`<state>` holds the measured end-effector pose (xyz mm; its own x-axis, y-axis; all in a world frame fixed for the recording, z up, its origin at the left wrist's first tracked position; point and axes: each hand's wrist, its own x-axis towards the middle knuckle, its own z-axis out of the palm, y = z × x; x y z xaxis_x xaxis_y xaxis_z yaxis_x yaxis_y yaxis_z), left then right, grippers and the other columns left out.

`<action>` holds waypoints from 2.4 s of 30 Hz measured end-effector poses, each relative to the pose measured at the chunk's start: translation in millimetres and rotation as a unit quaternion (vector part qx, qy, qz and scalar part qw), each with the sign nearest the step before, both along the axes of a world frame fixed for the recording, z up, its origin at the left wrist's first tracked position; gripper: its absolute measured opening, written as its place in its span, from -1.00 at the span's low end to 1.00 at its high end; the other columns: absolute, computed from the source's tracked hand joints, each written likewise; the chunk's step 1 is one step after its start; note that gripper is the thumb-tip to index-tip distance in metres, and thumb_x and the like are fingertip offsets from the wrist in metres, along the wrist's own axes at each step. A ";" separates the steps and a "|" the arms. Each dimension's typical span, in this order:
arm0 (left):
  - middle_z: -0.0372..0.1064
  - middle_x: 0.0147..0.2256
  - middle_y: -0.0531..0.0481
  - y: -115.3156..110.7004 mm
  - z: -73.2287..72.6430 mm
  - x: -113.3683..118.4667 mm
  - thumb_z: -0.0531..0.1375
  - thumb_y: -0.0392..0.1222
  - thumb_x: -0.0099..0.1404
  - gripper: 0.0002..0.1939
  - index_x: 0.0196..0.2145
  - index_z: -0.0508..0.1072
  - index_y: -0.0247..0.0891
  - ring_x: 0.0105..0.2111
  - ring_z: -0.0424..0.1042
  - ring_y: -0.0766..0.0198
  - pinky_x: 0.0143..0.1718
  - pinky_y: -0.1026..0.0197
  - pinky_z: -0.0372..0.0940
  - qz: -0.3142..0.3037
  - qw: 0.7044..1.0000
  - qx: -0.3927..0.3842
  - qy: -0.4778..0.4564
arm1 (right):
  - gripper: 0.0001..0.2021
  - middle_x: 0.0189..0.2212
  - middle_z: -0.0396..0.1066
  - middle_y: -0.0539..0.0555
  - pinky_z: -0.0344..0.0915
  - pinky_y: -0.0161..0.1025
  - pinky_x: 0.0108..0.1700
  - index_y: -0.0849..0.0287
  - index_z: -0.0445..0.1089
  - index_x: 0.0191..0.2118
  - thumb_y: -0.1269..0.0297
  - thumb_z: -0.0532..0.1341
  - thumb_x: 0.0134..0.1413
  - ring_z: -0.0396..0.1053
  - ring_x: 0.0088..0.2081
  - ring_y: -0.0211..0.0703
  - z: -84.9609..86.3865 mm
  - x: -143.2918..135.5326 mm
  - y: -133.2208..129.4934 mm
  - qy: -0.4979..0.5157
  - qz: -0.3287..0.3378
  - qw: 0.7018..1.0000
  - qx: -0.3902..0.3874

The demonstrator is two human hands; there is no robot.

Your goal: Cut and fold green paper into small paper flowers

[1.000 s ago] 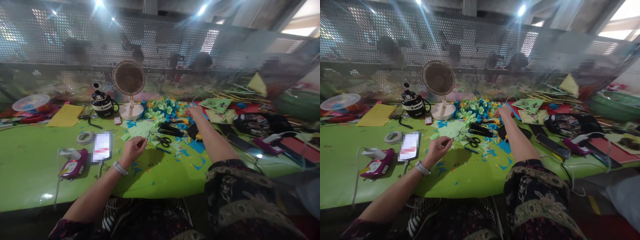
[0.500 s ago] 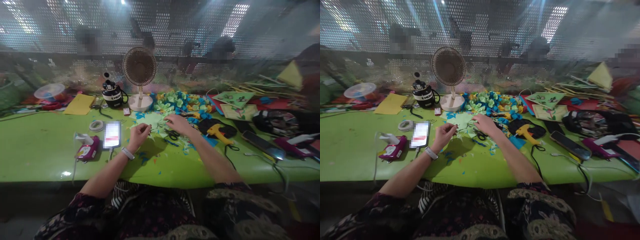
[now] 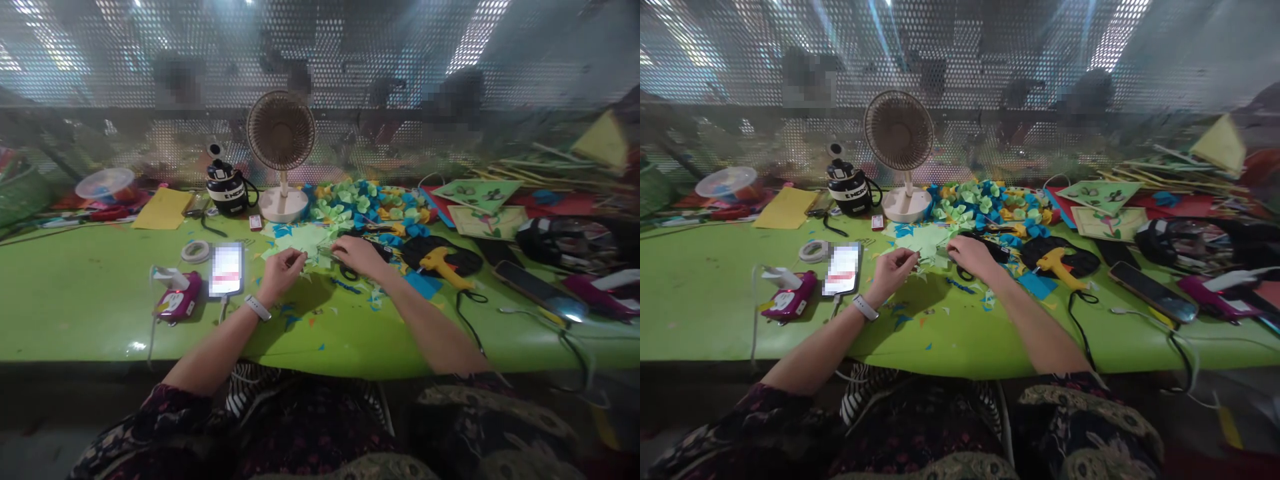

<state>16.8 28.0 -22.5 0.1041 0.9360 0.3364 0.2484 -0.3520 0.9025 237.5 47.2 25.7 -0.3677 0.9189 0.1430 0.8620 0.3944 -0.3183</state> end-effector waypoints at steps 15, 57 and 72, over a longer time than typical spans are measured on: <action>0.52 -0.36 -0.04 -6.3 12.2 7.0 0.41 0.04 0.01 -0.61 -0.32 0.53 -0.30 -0.38 0.48 0.28 -0.35 0.25 0.37 -0.105 0.958 -0.145 -0.225 | -0.70 -0.47 0.51 0.02 0.35 -0.28 -0.31 0.20 0.45 -0.36 0.17 0.43 -0.26 0.46 -0.45 -0.25 -7.9 -30.7 -14.0 0.528 -0.019 0.810 -0.253; 0.53 -0.41 -0.08 -3.3 14.6 6.8 0.37 0.22 -0.02 -0.49 -0.40 0.40 -0.31 -0.49 0.49 0.32 -0.43 0.27 0.40 -0.105 0.949 -0.186 -0.230 | -0.85 -0.40 0.52 0.13 0.16 -0.30 -0.42 0.17 0.46 -0.40 0.20 0.27 -0.04 0.43 -0.38 -0.10 11.3 16.7 -6.8 -0.118 -0.072 0.989 -0.047; 0.52 -0.40 -0.05 -8.2 17.6 6.8 0.33 0.21 0.06 -0.51 -0.40 0.31 -0.29 -0.47 0.50 0.33 -0.41 0.28 0.40 -0.119 0.947 -0.198 -0.223 | -0.86 -0.45 0.51 0.13 0.19 -0.27 -0.47 0.15 0.36 -0.40 0.25 0.27 -0.15 0.49 -0.39 0.00 -3.5 33.9 -19.0 -0.102 -0.106 0.977 -0.157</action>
